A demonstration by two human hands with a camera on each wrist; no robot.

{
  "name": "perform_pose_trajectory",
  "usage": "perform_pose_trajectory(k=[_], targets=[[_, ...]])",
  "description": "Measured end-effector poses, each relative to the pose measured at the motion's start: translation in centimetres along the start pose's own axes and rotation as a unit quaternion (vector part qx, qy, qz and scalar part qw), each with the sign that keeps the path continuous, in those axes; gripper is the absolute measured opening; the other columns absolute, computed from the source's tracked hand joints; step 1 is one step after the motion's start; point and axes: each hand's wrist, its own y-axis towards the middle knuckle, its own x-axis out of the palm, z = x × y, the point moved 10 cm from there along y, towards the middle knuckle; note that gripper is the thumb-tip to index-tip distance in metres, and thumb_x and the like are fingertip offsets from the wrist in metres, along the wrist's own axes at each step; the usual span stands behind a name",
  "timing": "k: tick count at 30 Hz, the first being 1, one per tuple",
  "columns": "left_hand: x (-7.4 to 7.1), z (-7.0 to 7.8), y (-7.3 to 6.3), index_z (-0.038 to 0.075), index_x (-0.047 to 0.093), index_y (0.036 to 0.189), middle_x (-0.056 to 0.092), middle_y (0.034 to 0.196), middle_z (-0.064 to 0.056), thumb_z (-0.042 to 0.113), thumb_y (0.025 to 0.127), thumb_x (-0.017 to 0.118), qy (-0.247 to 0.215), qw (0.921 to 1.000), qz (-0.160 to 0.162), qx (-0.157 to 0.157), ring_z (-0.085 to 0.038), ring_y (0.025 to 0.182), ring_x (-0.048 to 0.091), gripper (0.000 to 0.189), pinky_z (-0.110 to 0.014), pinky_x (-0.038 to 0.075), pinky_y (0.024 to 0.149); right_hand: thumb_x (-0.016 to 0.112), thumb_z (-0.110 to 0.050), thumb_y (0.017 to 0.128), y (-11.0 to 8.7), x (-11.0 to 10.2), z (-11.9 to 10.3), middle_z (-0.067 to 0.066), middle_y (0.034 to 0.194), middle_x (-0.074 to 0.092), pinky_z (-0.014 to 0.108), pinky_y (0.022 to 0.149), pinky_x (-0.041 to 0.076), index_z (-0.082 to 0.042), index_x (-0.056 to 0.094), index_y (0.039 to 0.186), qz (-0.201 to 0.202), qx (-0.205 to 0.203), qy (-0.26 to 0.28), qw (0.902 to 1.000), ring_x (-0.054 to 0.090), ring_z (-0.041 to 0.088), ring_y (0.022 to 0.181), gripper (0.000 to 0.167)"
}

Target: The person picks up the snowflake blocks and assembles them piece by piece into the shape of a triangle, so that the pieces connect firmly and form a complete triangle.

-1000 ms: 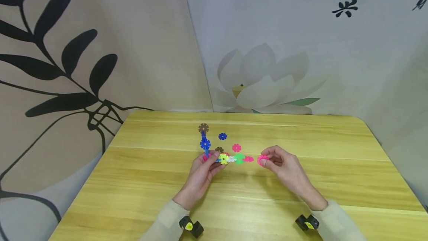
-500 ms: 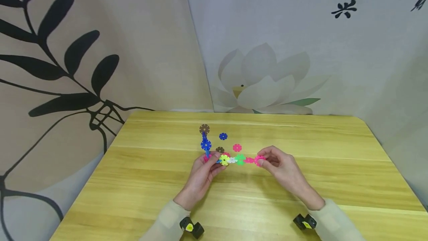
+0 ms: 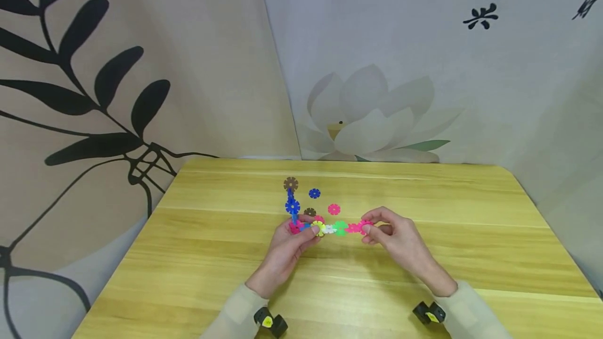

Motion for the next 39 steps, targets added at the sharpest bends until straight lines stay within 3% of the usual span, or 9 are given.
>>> perform_pose_trajectory(k=[8, 13, 15, 30, 35, 39], targets=[[-0.2, -0.4, -0.1, 0.001, 0.059, 0.118, 0.068, 0.109, -0.008, 0.003, 0.087, 0.08, 0.046, 0.9988, 0.013, -0.013, -0.016, 0.089, 0.066, 0.038, -0.025, 0.058, 0.083, 0.07, 0.0, 0.097, 0.0, -0.2, -0.3, 0.006, 0.096, 0.074, 0.027, 0.057, 0.057, -0.006, 0.07, 0.113, 0.008, -0.018, -0.021, 0.9996, 0.077, 0.024, 0.08, 0.018], [-0.4, -0.3, 0.1, 0.004, 0.06, 0.109, 0.064, 0.102, -0.006, 0.004, 0.085, 0.083, 0.068, 0.9971, 0.03, -0.016, -0.014, 0.082, 0.061, 0.033, -0.025, 0.056, 0.079, 0.069, 0.005, 0.095, -0.1, -0.3, -0.5, 0.006, 0.092, 0.077, 0.02, 0.042, 0.035, -0.006, 0.072, 0.109, 0.024, -0.032, -0.03, 0.9988, 0.076, 0.021, 0.077, 0.017], [-0.4, -0.4, 0.1, 0.004, 0.06, 0.106, 0.062, 0.1, -0.005, 0.004, 0.084, 0.083, 0.076, 0.9964, 0.034, -0.016, -0.012, 0.079, 0.057, 0.032, -0.024, 0.054, 0.076, 0.069, 0.005, 0.095, 0.0, -0.4, -0.6, 0.006, 0.093, 0.077, 0.019, 0.041, 0.031, -0.005, 0.072, 0.107, 0.029, -0.038, -0.029, 0.9984, 0.076, 0.021, 0.076, 0.017], [0.3, 0.2, 0.2, 0.005, 0.061, 0.104, 0.058, 0.087, -0.001, 0.006, 0.084, 0.083, 0.09, 0.9955, 0.028, 0.004, -0.012, 0.077, 0.053, 0.03, -0.024, 0.05, 0.072, 0.07, 0.001, 0.097, -0.1, -0.5, 0.2, 0.004, 0.09, 0.077, 0.022, 0.045, 0.042, -0.007, 0.073, 0.109, 0.031, -0.035, -0.024, 0.9986, 0.076, 0.025, 0.077, 0.015], [0.4, 0.1, 0.2, 0.004, 0.061, 0.105, 0.057, 0.085, 0.0, 0.009, 0.085, 0.084, 0.103, 0.9941, 0.035, 0.006, -0.014, 0.077, 0.051, 0.031, -0.026, 0.048, 0.073, 0.07, -0.005, 0.099, -0.2, -0.5, 0.4, 0.008, 0.103, 0.074, 0.026, 0.06, 0.057, -0.008, 0.068, 0.124, 0.022, -0.032, -0.033, 0.9987, 0.075, 0.025, 0.084, 0.026], [0.4, 0.0, 0.2, 0.004, 0.061, 0.106, 0.058, 0.086, -0.001, 0.009, 0.084, 0.084, 0.1, 0.9943, 0.038, 0.005, -0.014, 0.078, 0.051, 0.032, -0.026, 0.047, 0.073, 0.069, -0.01, 0.099, -0.3, -0.4, 0.8, 0.014, 0.12, 0.07, 0.027, 0.079, 0.061, -0.007, 0.064, 0.13, 0.011, -0.028, -0.041, 0.9987, 0.073, 0.024, 0.097, 0.031]])
